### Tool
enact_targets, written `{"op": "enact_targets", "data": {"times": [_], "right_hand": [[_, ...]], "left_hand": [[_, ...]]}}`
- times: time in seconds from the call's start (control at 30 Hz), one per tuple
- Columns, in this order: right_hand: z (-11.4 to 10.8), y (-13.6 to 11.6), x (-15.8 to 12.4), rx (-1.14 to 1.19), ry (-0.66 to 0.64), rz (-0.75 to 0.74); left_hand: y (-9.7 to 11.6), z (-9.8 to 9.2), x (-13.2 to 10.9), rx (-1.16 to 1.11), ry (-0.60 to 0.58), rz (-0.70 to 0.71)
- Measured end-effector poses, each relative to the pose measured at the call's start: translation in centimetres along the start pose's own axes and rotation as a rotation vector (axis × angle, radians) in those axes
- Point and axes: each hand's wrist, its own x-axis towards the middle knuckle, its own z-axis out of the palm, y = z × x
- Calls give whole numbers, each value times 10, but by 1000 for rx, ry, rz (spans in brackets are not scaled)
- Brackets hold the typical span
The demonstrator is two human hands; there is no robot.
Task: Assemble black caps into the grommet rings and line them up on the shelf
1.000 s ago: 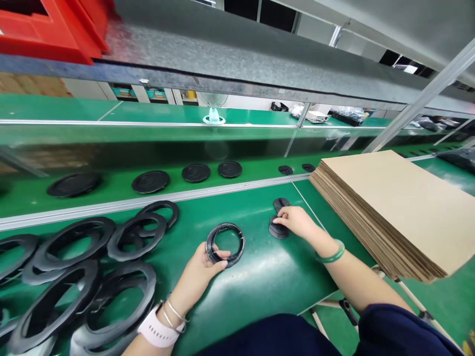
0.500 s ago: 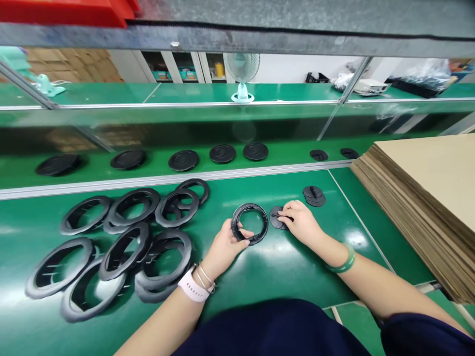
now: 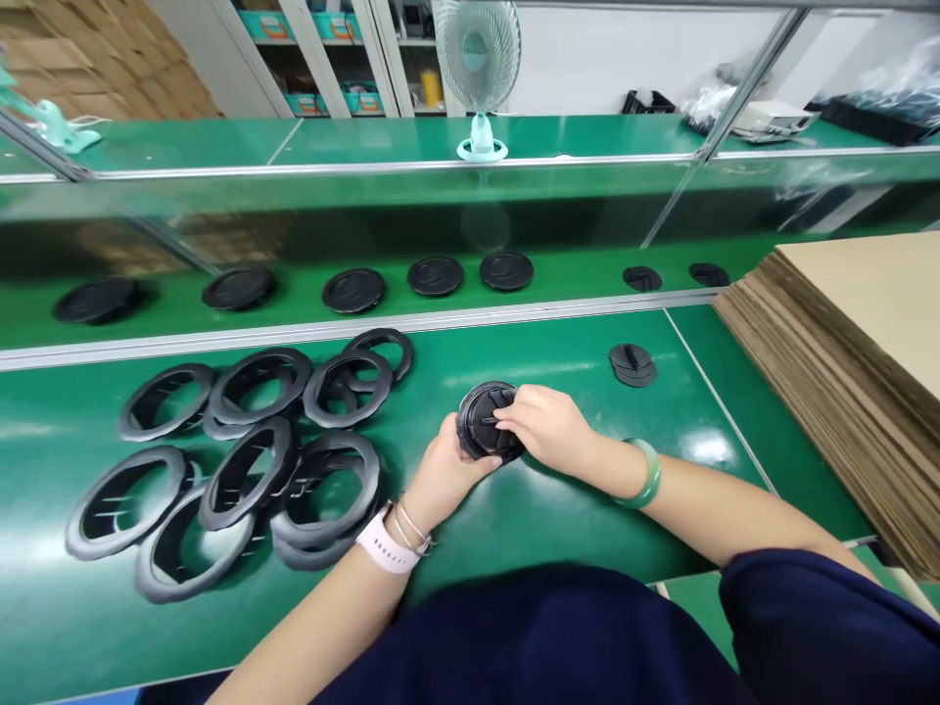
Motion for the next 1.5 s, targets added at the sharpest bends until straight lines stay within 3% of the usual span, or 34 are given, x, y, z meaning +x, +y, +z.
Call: {"op": "enact_targets", "data": {"times": [0.1, 0.33, 0.6, 0.9, 1.1, 1.5], "right_hand": [[9, 2, -5, -5, 13, -42], [4, 9, -10, 17, -26, -132], [10, 16, -7, -156, -52, -272], [7, 11, -8, -54, -37, -167], [5, 11, -7, -15, -128, -101], [9, -3, -5, -157, -237, -53]], "left_hand": [[1, -1, 1, -32, -24, -26], [-1, -3, 2, 42, -22, -23], [2, -3, 2, 58, -35, -4], [-2, -2, 0, 61, -46, -3], [3, 0, -2, 50, -43, -4], [5, 0, -3, 56, -42, -23]]}}
